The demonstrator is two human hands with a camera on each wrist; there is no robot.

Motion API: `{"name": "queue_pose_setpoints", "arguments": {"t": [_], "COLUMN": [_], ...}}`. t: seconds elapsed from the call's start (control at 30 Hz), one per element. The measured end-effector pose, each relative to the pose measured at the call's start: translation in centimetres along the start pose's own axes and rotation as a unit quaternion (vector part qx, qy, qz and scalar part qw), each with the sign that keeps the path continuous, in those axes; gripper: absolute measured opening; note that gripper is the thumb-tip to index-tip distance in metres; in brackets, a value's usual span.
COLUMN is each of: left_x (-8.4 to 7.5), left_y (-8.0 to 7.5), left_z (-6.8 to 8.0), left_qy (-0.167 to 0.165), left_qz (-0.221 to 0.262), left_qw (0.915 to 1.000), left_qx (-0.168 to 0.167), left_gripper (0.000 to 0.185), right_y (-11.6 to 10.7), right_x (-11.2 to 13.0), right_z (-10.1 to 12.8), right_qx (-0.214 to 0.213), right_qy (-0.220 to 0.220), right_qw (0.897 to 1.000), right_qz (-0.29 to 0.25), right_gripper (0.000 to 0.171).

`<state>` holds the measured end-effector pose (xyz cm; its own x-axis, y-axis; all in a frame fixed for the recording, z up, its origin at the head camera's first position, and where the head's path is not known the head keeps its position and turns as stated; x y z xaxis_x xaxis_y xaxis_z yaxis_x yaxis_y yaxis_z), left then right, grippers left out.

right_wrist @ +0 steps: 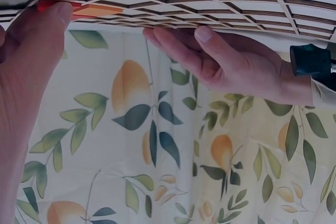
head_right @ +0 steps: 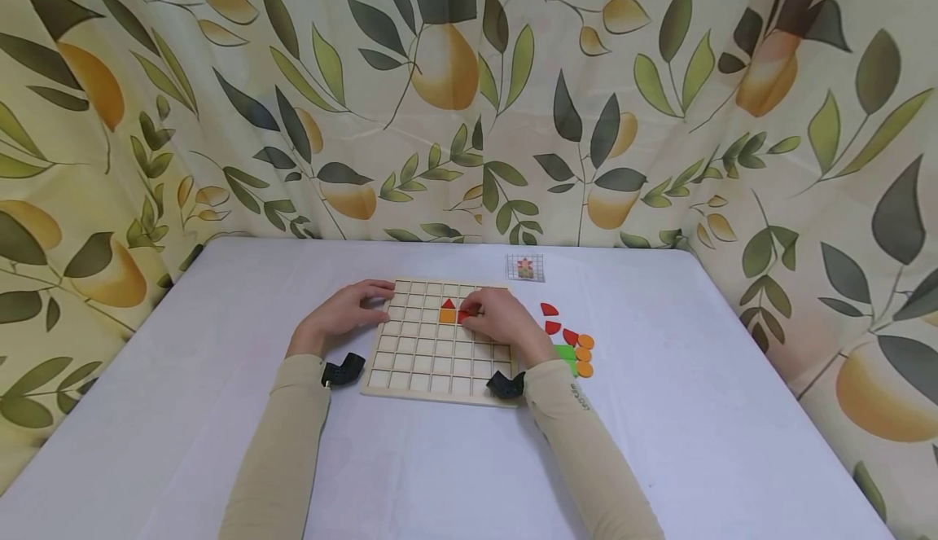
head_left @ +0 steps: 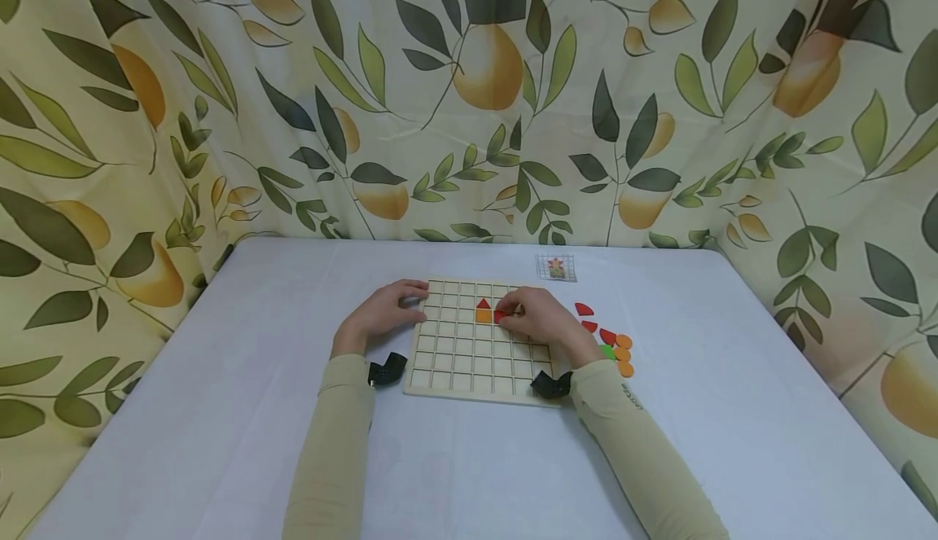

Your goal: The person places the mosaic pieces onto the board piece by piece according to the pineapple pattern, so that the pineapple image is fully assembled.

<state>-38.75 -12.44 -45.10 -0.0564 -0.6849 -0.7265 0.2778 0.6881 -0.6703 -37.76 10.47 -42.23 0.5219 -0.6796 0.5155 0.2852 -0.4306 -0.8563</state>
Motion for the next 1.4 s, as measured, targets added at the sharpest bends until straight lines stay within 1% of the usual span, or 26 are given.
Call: {"name": "queue_pose_setpoints", "arguments": {"t": [0.27, 0.47, 0.57, 0.67, 0.77, 0.83, 0.97, 1.03, 1.1, 1.2, 1.4], "left_x": [0.0, 0.0, 0.1, 0.0, 0.0, 0.0, 0.0, 0.0, 0.0, 0.0, 0.1], "left_y": [0.0, 0.0, 0.0, 0.0, 0.0, 0.0, 0.0, 0.0, 0.0, 0.0, 0.1], "left_z": [0.1, 0.1, 0.1, 0.1, 0.1, 0.1, 0.2, 0.1, 0.1, 0.0, 0.0], "left_qy": [-0.016, -0.015, -0.018, -0.018, -0.019, -0.019, -0.018, -0.015, -0.014, -0.011, -0.01], "left_qz": [0.001, 0.002, 0.002, 0.002, 0.003, 0.002, 0.0, 0.0, -0.001, 0.0, 0.005], "left_qw": [0.9999, 0.9999, 0.9998, 0.9998, 0.9998, 0.9998, 0.9998, 0.9999, 0.9999, 0.9999, 0.9999], "left_qx": [0.001, 0.001, 0.0, 0.001, 0.002, 0.003, 0.006, 0.004, 0.002, 0.001, 0.003], "left_gripper": [0.047, 0.046, 0.047, 0.047, 0.047, 0.048, 0.048, 0.048, 0.048, 0.048, 0.048], "right_y": [0.1, 0.0, -0.5, -1.6, -3.2, -4.3, -6.2, -6.9, -7.3, -7.4, -6.4], "right_x": [0.0, -0.1, -0.5, -1.2, -2.5, -3.7, -6.3, -7.4, -8.2, -9.0, -10.4], "right_z": [-0.1, -0.1, 0.1, 0.8, 2.1, 3.1, 5.2, 6.2, 7.0, 8.0, 8.7], "right_qx": [-0.002, -0.004, -0.016, -0.037, -0.061, -0.075, -0.092, -0.094, -0.092, -0.078, -0.04], "right_qy": [0.004, 0.011, 0.009, 0.023, 0.051, 0.079, 0.139, 0.163, 0.179, 0.198, 0.231], "right_qw": [1.0, 1.0, 1.0, 0.999, 0.997, 0.994, 0.986, 0.982, 0.979, 0.977, 0.971], "right_qz": [-0.001, -0.006, -0.009, -0.014, -0.014, -0.02, -0.023, -0.021, -0.021, -0.026, -0.035], "right_gripper": [0.02, 0.02, 0.024, 0.027, 0.029, 0.032, 0.038, 0.04, 0.041, 0.044, 0.046]}}
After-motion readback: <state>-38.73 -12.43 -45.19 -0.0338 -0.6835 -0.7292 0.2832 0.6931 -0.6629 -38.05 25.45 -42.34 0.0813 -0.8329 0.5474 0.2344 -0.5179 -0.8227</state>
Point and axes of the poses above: each hand's wrist, its own z-axis away from the middle knuckle, its own y-axis out of the palm, x = y × z, the point moved 8 cm from there along -z, towards the middle knuckle, and after that the axes turned 9 degrees about -y, right-handed, at the moved point
